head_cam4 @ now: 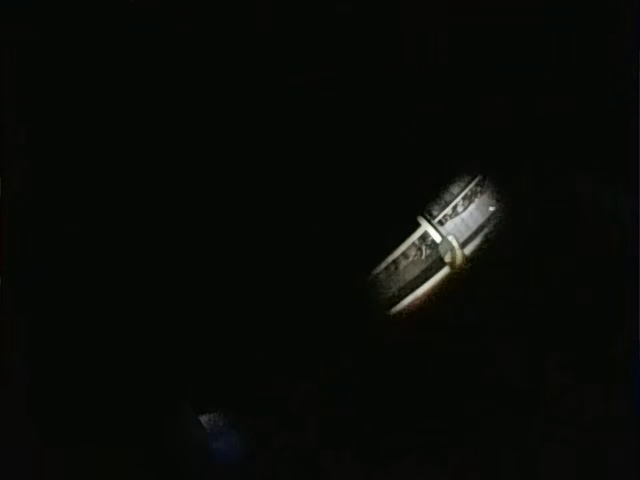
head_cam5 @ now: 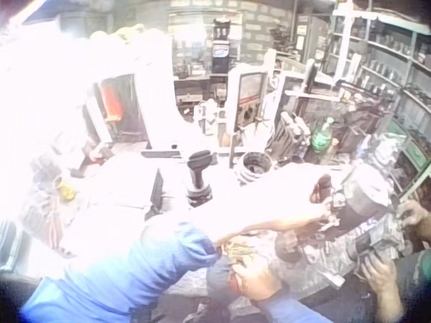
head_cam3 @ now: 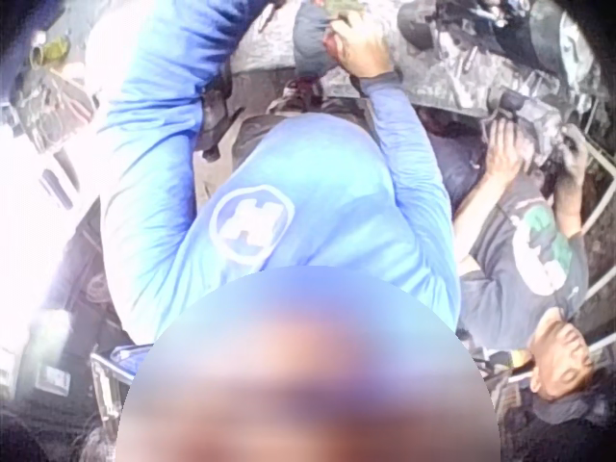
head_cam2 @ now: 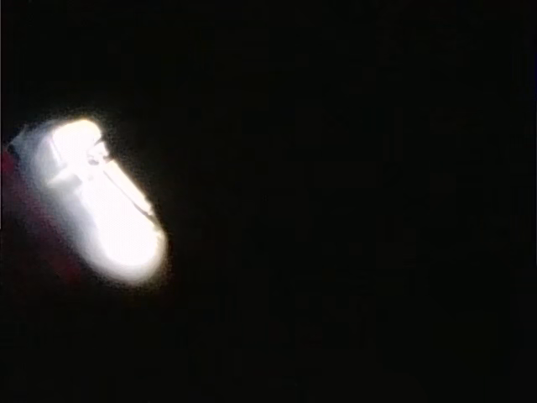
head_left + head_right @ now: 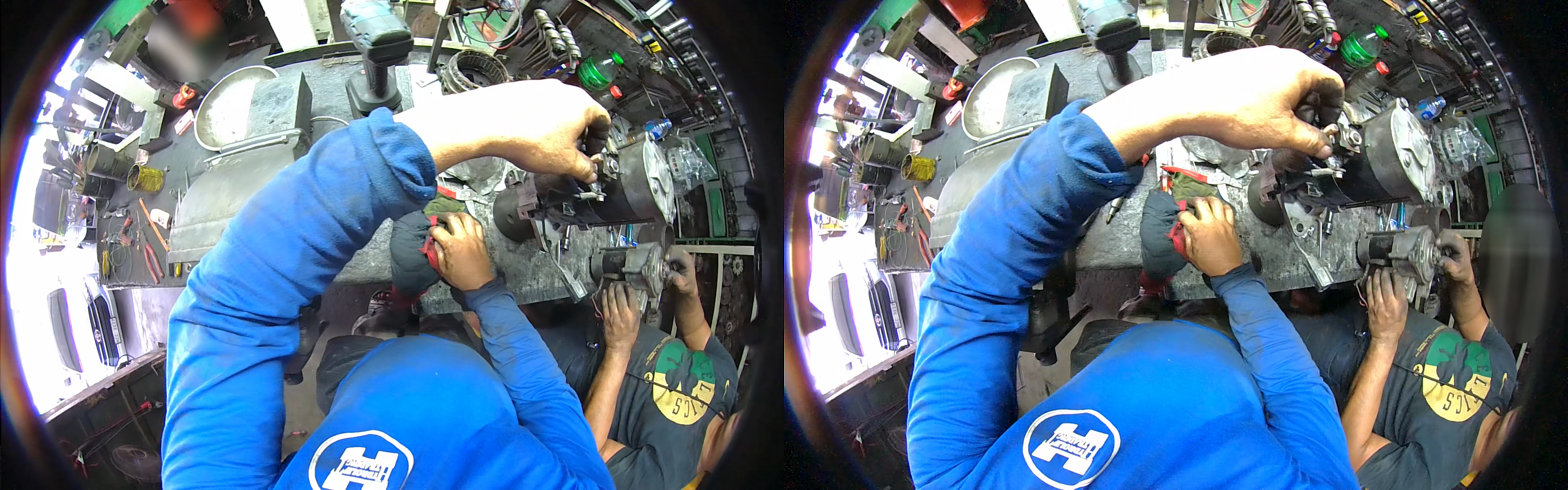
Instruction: The person uses a cordless drill and a screwdriver to disassemble a cylindrical mechanical component on a workbench. They remove screws, separate parts, and wipe the component with a cloth while another person works nearby.
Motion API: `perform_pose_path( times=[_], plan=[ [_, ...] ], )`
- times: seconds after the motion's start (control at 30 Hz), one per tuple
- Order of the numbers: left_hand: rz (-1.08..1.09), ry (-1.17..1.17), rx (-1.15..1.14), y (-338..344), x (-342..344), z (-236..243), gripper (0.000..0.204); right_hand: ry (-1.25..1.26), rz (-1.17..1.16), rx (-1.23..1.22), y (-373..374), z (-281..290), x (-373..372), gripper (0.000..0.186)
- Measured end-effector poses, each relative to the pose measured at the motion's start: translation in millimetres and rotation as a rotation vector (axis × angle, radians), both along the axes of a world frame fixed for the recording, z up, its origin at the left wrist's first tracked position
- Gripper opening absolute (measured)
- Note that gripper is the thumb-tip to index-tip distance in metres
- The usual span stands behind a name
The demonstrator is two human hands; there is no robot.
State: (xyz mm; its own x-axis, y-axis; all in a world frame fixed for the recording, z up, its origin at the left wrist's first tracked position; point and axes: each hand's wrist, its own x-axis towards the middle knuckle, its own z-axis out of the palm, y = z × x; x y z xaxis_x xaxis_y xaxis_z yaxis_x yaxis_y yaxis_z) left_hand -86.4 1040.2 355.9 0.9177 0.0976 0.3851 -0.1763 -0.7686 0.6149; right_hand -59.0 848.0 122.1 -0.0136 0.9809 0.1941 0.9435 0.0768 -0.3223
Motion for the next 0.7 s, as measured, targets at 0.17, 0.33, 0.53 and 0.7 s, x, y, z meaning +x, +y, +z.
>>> perform_pose_path(
  times=[0.17, 0.33, 0.53, 0.7],
  plan=[
    [-0.094, 0.087, -0.102, 18.9, -10.0, 18.3, 0.054, -0.033, 0.073, -0.017, 10.4, 3.5, -19.9, 0.041],
    [0.070, -0.036, -0.266, 52.5, -32.3, 36.7, 0.056, -0.008, 0.111, -0.231, 23.4, 6.1, -32.2, 0.048],
    [0.153, 0.099, -0.199, 54.7, -22.5, 24.8, 0.038, 0.131, 0.064, -0.207, 34.7, 16.3, -23.2, 0.049],
    [0.036, 0.098, -0.364, 40.0, -24.0, 30.7, 0.031, 0.385, 0.051, -0.033, -6.3, 18.3, -13.0, 0.033]
  ],
)
